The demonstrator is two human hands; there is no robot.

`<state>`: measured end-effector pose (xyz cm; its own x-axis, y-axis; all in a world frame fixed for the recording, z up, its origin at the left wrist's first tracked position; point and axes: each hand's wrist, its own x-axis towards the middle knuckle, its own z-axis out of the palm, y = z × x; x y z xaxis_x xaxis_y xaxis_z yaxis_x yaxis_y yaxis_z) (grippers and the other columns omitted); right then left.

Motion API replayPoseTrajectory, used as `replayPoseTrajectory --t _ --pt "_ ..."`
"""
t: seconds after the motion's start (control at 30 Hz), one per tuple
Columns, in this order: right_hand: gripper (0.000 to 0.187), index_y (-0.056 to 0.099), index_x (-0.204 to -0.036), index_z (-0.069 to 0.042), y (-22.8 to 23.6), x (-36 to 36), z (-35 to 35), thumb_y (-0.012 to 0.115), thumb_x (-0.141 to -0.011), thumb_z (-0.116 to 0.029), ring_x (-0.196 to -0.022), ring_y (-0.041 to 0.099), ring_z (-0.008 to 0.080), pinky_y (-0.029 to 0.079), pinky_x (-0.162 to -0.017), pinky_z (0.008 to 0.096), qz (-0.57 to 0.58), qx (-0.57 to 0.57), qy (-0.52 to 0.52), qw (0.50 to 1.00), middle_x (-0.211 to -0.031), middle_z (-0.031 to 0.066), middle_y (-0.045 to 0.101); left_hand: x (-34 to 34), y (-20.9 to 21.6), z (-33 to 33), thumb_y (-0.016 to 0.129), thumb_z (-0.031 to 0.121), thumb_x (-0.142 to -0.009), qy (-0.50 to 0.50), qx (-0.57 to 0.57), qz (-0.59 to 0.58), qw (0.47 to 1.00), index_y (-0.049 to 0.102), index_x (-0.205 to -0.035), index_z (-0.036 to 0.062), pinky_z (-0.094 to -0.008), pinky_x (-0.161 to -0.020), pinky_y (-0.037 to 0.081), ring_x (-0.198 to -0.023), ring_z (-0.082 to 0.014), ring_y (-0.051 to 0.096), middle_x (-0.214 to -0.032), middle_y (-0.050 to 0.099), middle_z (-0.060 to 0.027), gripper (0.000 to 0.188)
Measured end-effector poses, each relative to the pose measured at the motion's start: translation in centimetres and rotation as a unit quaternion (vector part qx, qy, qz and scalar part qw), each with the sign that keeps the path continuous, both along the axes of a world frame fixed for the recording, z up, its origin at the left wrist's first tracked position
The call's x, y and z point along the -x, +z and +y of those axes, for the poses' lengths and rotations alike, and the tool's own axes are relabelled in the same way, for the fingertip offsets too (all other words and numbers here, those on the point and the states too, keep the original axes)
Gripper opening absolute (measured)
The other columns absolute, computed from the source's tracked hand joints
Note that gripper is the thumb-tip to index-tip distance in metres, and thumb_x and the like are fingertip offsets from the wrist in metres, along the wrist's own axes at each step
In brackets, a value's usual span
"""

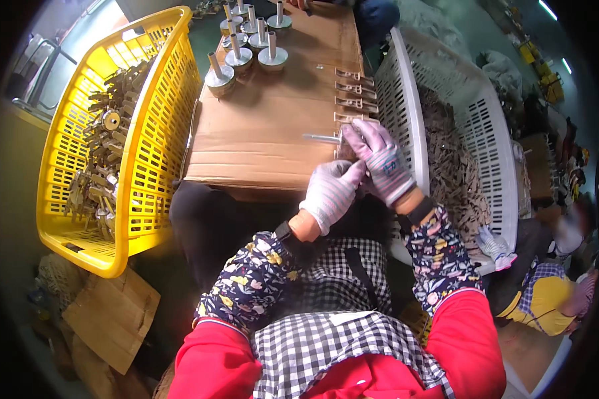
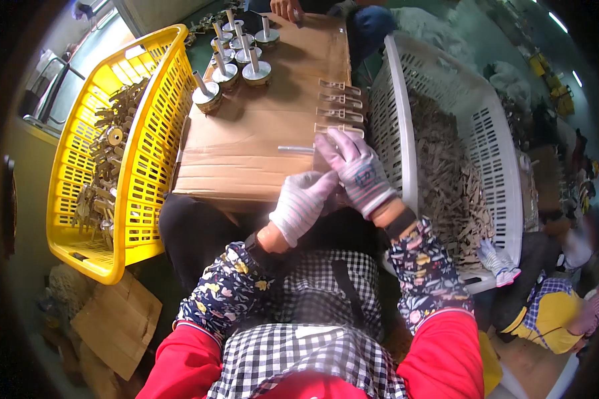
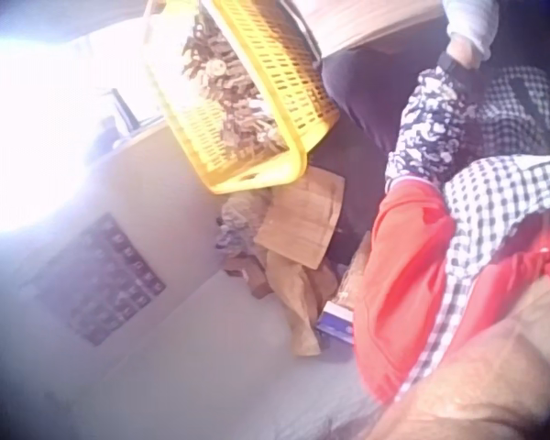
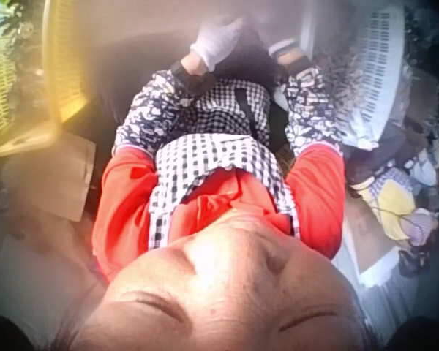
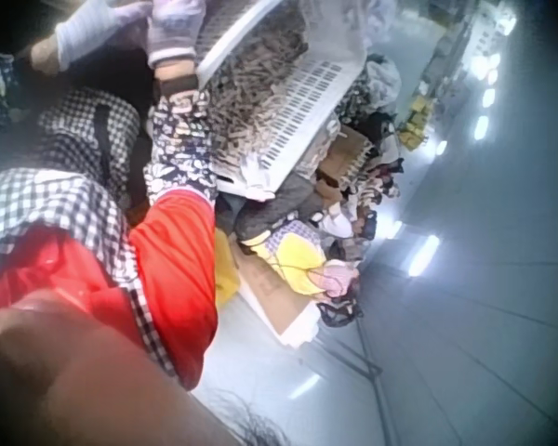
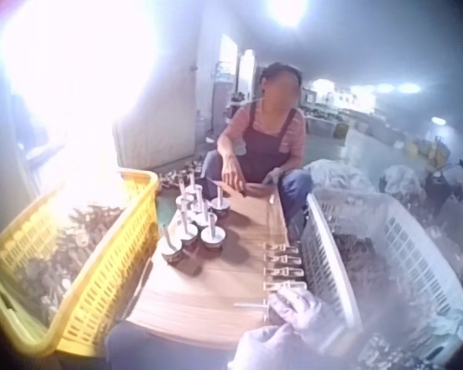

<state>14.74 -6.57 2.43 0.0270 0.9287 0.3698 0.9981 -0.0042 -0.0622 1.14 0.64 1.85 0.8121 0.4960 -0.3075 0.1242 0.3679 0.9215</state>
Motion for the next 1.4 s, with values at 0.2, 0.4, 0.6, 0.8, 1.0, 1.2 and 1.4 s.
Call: replayPoseTrajectory --t 0.2,0.4,0.6,0.8,1.0,1.2,1.4 --pt "0.052 0.053 -0.118 -0.008 -0.3 -0.1 0.7 0.065 -0.069 -0.023 -0.103 0.049 0.0342 0.041 -0.09 0.0411 0.054 -0.054 0.016 0.997 -0.114 0.0166 0.052 -0.4 2.3 2.4 0.057 0.025 -0.083 -0.056 -0.043 0.053 0.996 0.062 -0.081 -0.0002 -0.0215 -0.048 0.041 -0.051 -0.008 0.05 -0.064 0.058 -0.0021 0.025" --pt "0.056 0.054 -0.116 -0.008 0.9 0.0 0.5 0.072 -0.064 -0.021 -0.102 0.05 0.0331 0.042 -0.088 0.0404 0.098 -0.028 0.015 0.995 -0.112 0.0145 0.053 1.1 9.3 8.4 0.061 0.031 -0.082 0.056 -0.174 -0.174 0.968 0.06 -0.085 0.0003 -0.0225 -0.058 0.043 -0.063 -0.0116 0.054 -0.071 0.059 -0.0039 0.031" --pt "0.044 0.062 -0.107 -0.009 1.5 -1.2 1.5 0.073 -0.066 -0.019 -0.095 0.053 0.03 0.045 -0.082 0.037 0.164 -0.023 0.031 0.986 -0.103 0.0114 0.058 0.4 0.9 7.7 0.076 0.035 -0.059 -0.105 -0.624 0.018 0.774 0.042 -0.12 0.0029 -0.0403 -0.091 0.037 -0.105 -0.0339 0.048 -0.112 0.052 -0.0169 0.076" --pt "0.031 0.067 -0.095 -0.007 1.6 -2.2 2.6 0.072 -0.071 -0.027 -0.089 0.056 0.0247 0.046 -0.079 0.0337 0.388 0.058 -0.015 0.92 -0.094 0.0105 0.06 -1.5 -1.7 6.4 0.073 0.04 -0.062 -0.047 -0.597 0.023 0.8 0.053 -0.094 0.0061 -0.0423 -0.081 0.04 -0.091 -0.0327 0.053 -0.092 0.058 -0.0135 0.051" --pt "0.022 0.067 -0.089 -0.004 1.6 -2.2 3.0 0.069 -0.074 -0.021 -0.076 0.059 0.0236 0.048 -0.069 0.0314 0.4 0.047 -0.1 0.91 -0.085 0.0113 0.061 -1.9 -0.1 7.7 0.065 0.042 -0.071 -0.158 -0.632 0.058 0.757 0.055 -0.093 0.0056 -0.041 -0.079 0.042 -0.089 -0.0317 0.055 -0.09 0.058 -0.0135 0.044" --pt "0.022 0.062 -0.099 -0.002 1.1 -2.7 3.2 0.055 -0.087 -0.018 -0.077 0.058 0.0176 0.046 -0.071 0.0286 0.272 -0.004 -0.067 0.96 -0.088 0.0101 0.06 -3.6 0.6 10.5 0.058 0.048 -0.078 -0.3 -0.504 0.037 0.809 0.056 -0.101 0.0063 -0.0394 -0.079 0.044 -0.09 -0.0331 0.057 -0.092 0.062 -0.0159 0.047" --pt "0.064 0.052 -0.116 -0.005 3.7 -1.6 3.2 0.071 -0.064 -0.036 -0.097 0.054 0.0288 0.04 -0.086 0.0367 0.158 0.053 -0.041 0.985 -0.103 0.0129 0.057 -5.5 -0.9 12.7 0.042 0.058 -0.084 -0.369 -0.422 0.044 0.827 0.063 -0.099 0.0063 -0.0381 -0.079 0.044 -0.09 -0.035 0.057 -0.093 0.063 -0.0168 0.057"
